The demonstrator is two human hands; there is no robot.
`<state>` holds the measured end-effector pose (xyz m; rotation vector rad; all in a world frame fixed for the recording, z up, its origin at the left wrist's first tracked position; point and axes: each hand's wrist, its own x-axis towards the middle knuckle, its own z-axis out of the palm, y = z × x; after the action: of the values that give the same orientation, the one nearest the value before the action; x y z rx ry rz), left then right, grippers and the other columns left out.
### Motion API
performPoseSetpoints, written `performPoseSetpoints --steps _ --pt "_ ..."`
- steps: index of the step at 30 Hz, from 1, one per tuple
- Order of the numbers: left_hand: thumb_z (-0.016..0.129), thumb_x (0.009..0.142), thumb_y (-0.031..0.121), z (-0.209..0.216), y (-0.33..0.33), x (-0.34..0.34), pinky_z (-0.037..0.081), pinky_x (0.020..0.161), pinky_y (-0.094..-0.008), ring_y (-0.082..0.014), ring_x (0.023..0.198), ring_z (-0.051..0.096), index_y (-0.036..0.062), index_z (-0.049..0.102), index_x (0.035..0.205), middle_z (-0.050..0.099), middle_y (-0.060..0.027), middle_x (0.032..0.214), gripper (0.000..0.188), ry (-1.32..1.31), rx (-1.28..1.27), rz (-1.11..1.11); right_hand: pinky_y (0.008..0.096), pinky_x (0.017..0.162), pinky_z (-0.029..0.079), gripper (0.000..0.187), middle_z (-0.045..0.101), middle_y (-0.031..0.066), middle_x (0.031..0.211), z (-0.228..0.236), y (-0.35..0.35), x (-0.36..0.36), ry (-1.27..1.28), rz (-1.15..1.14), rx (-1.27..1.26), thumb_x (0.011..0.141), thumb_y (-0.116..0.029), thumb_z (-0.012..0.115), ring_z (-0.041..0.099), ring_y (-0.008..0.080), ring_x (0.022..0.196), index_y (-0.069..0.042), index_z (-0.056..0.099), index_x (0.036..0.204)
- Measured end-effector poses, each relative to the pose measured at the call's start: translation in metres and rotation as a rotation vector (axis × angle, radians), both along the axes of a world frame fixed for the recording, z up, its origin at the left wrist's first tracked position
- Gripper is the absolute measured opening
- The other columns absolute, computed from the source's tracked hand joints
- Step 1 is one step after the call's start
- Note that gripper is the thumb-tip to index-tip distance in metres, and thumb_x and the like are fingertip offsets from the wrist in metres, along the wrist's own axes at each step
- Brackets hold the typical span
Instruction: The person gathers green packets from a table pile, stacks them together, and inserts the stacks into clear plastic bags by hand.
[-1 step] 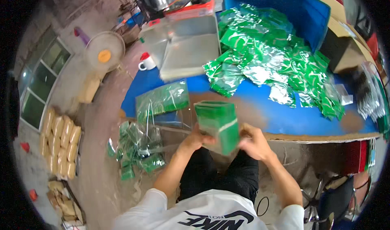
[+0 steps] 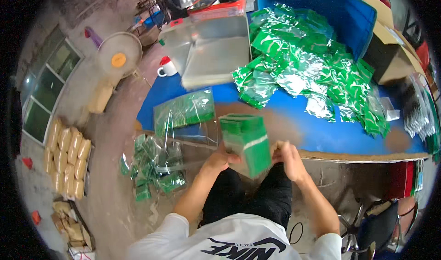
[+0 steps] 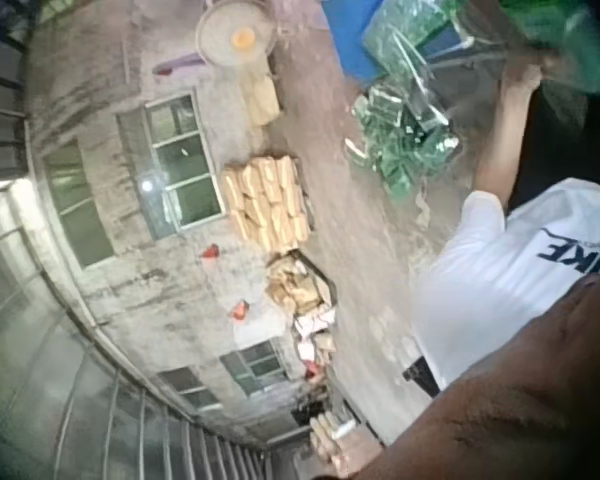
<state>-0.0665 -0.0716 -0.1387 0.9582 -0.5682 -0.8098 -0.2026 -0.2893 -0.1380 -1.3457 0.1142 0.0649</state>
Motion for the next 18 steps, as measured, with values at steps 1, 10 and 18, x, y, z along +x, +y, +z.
performPoseSetpoints --steps 1,10,18 --pt "0.090 0.062 0.013 -0.017 0.008 -0.001 0.050 0.092 -0.0345 -0.0176 0.107 0.063 0.0014 0.060 0.127 0.067 -0.0071 0.117 0.072 0.057 -0.044 -0.016 0.0488 0.095 0.049 0.102 0.060 0.0244 0.128 0.008 0.012 0.003 0.011 0.019 -0.004 0.081 -0.085 0.046 0.063 0.0409 0.109 -0.004 0.044 0.142" --pt "0.058 0.098 0.046 -0.006 0.038 -0.015 0.029 0.118 -0.0485 -0.0294 0.140 0.040 0.0072 0.024 0.157 0.033 -0.0173 0.158 0.078 0.226 -0.134 -0.431 0.0523 0.112 0.038 0.109 0.047 0.0182 0.148 -0.018 0.127 -0.033 0.460 0.197 1.008 0.069 -0.080 0.061 0.048 0.0326 0.133 -0.011 0.039 0.151" --pt "0.075 0.086 0.013 0.012 0.048 -0.067 0.037 0.114 -0.0425 -0.0242 0.138 0.042 0.0064 0.015 0.159 0.037 -0.0100 0.154 0.094 0.337 -0.419 0.164 0.0400 0.109 0.040 0.108 0.047 0.0173 0.141 0.029 0.066 -0.010 0.045 -0.100 -0.018 0.074 -0.022 0.087 0.049 0.0280 0.129 0.000 0.016 0.153"
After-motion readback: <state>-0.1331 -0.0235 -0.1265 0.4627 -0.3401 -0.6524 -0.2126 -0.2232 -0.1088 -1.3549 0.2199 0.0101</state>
